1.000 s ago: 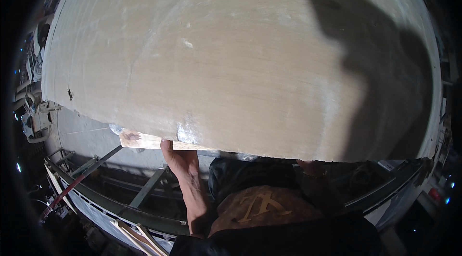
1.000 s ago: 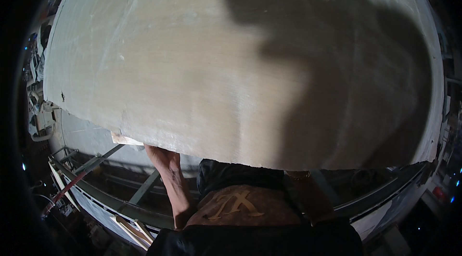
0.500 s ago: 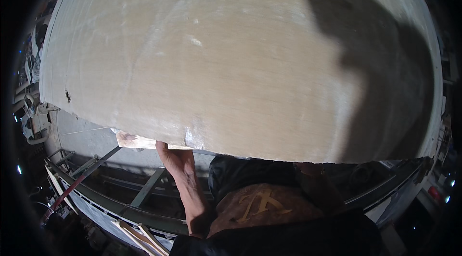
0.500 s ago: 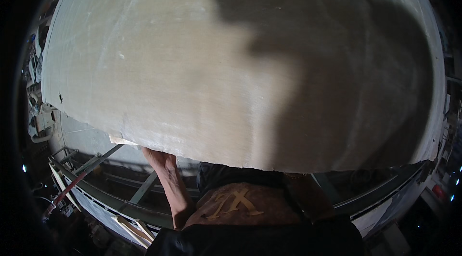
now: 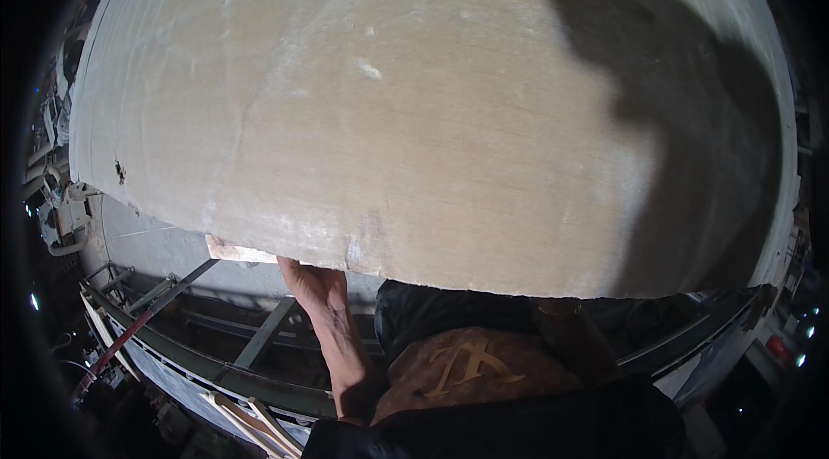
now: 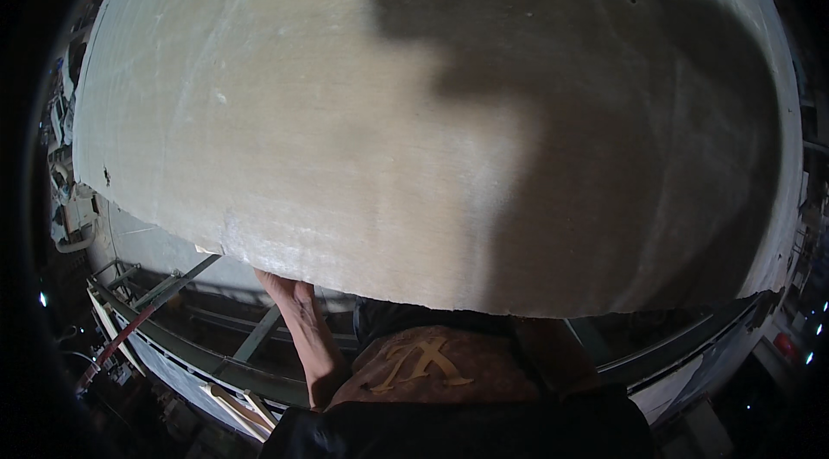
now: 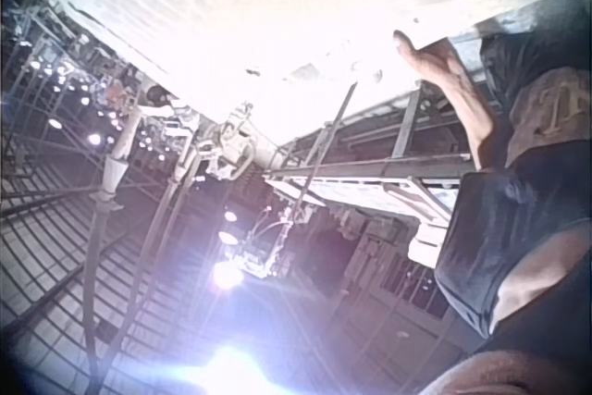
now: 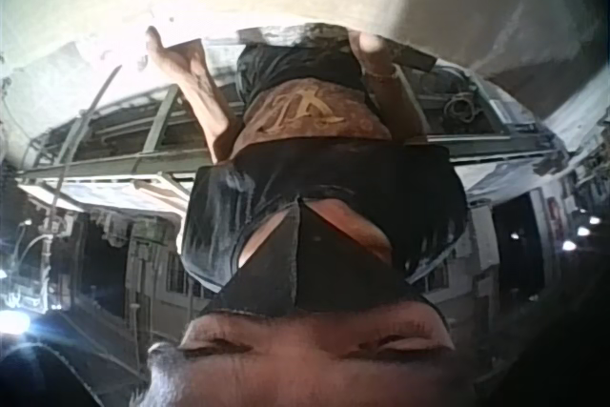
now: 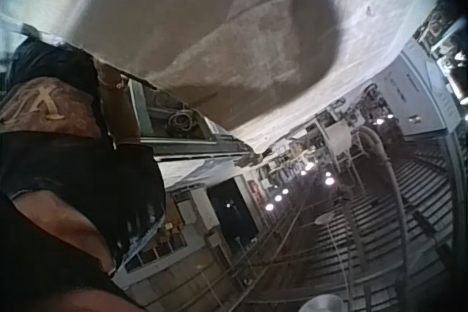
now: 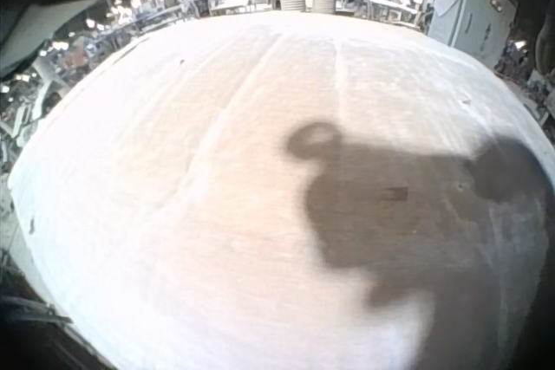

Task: The person repeatedly rubs the edges of curved wooden pieces against a large sanding surface to smooth them. They handle the pieces one at a time, turning them over and inspecting the edges before placing them back on the workbench.

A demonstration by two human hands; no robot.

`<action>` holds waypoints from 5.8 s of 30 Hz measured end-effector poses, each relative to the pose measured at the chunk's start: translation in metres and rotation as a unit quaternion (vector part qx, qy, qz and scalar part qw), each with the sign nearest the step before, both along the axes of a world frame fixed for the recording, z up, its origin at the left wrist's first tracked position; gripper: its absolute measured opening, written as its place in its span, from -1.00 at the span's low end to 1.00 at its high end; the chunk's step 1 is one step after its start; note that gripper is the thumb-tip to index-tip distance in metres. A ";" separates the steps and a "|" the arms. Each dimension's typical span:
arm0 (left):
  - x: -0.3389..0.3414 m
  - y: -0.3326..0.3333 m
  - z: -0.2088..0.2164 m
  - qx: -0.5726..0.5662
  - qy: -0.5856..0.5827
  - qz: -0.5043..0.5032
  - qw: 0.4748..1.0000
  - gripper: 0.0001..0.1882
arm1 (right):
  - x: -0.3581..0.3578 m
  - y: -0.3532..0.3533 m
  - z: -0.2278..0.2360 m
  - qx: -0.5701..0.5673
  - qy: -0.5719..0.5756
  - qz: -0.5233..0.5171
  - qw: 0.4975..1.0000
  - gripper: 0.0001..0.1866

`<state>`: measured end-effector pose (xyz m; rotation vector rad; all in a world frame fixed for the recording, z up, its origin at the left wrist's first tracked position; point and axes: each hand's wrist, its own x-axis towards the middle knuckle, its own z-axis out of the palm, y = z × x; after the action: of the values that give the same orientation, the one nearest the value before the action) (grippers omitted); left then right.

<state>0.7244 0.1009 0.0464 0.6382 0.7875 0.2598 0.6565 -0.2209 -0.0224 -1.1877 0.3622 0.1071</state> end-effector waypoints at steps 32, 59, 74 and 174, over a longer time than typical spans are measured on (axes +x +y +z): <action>-0.002 -0.034 0.020 0.031 -0.021 -0.021 0.999 -0.52 | -0.008 -0.041 0.016 0.000 -0.003 -0.009 1.000 -0.51; -0.002 -0.039 0.016 0.048 -0.139 -0.081 0.986 -0.50 | -0.005 -0.042 0.021 0.004 0.009 -0.018 1.000 -0.54; 0.003 -0.030 0.016 0.059 -0.122 -0.089 0.987 -0.52 | -0.002 -0.041 0.027 0.003 0.017 -0.015 1.000 -0.56; 0.028 -0.026 0.042 0.023 -0.095 -0.035 0.995 -0.42 | 0.034 -0.002 0.108 0.022 0.125 0.114 0.985 -0.19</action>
<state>0.7526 0.0750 0.0883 0.6731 0.5765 0.2706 0.6901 -0.2224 0.0853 -1.1721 0.4401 0.4640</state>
